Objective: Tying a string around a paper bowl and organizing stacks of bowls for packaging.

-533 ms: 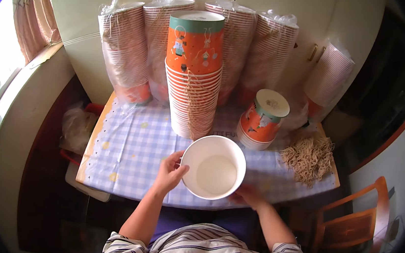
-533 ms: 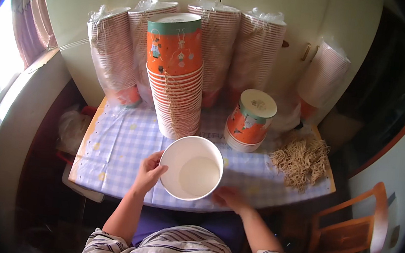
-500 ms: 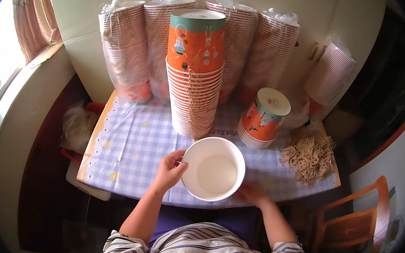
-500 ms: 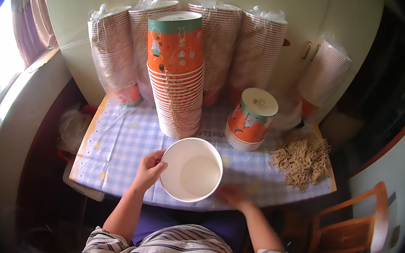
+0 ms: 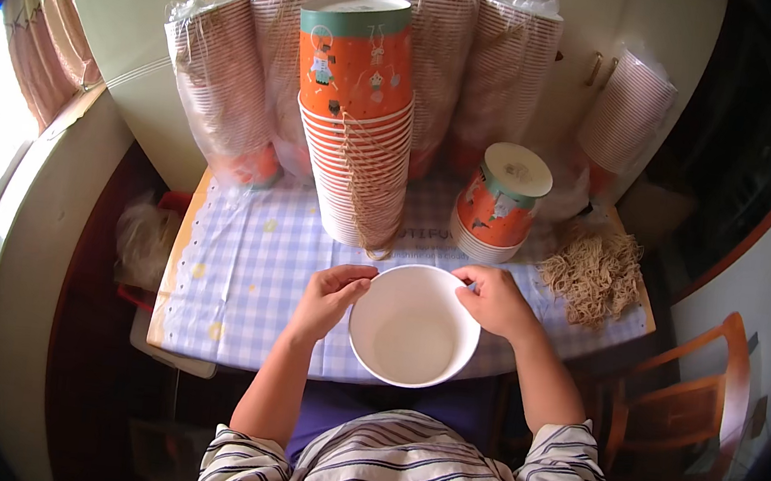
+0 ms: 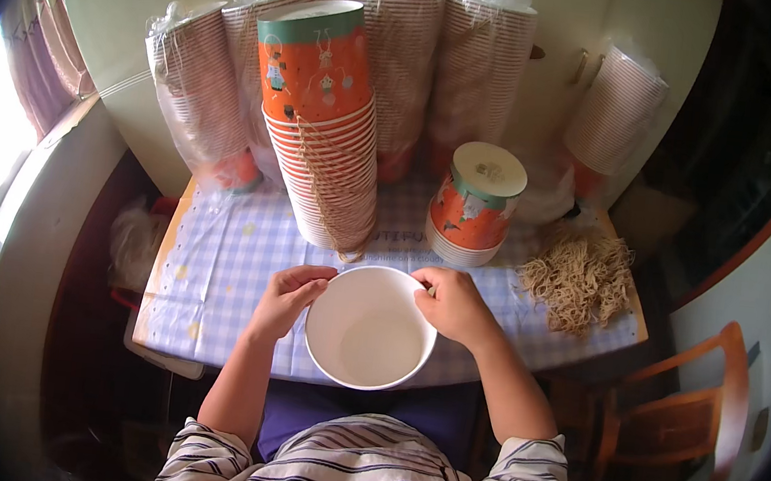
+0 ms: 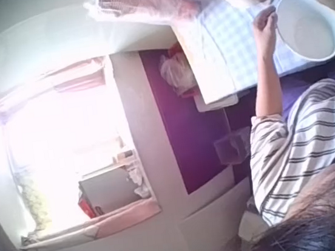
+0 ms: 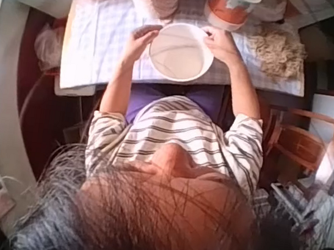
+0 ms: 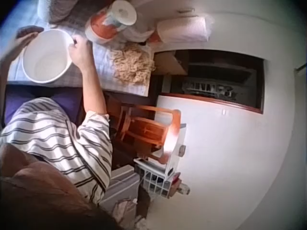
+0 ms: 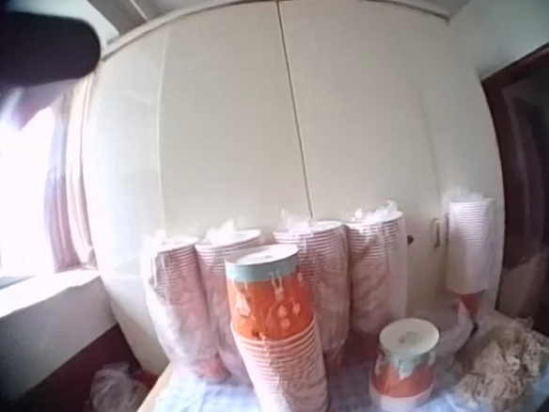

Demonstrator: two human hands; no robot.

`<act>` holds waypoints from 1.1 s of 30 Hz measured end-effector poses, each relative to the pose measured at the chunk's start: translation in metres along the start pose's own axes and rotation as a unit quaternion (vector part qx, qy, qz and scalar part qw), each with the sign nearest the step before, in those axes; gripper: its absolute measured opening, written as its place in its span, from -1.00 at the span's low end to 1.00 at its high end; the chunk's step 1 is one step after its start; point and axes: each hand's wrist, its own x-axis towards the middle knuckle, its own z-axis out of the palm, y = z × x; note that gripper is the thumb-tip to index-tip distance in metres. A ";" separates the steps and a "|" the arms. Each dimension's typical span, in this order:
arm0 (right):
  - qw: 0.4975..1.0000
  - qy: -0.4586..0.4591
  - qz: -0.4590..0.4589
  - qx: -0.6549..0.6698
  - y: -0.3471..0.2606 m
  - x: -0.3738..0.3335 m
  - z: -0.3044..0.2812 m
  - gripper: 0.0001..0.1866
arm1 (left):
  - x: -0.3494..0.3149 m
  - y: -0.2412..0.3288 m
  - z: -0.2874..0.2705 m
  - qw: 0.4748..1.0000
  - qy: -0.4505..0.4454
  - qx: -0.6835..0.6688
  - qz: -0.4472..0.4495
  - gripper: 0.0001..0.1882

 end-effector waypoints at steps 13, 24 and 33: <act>0.999 0.022 -0.015 -0.021 -0.016 -0.012 -0.001 -0.78 | -0.014 0.003 -0.004 0.997 -0.034 -0.035 -0.065 -0.60; 0.999 0.017 -0.027 -0.036 -0.033 -0.017 -0.004 -0.79 | -0.016 0.008 -0.002 0.992 -0.076 -0.074 -0.060 -0.57; 0.999 -0.040 0.001 0.013 -0.034 -0.017 -0.007 -0.80 | -0.020 0.012 0.005 0.993 -0.069 -0.040 -0.088 -0.69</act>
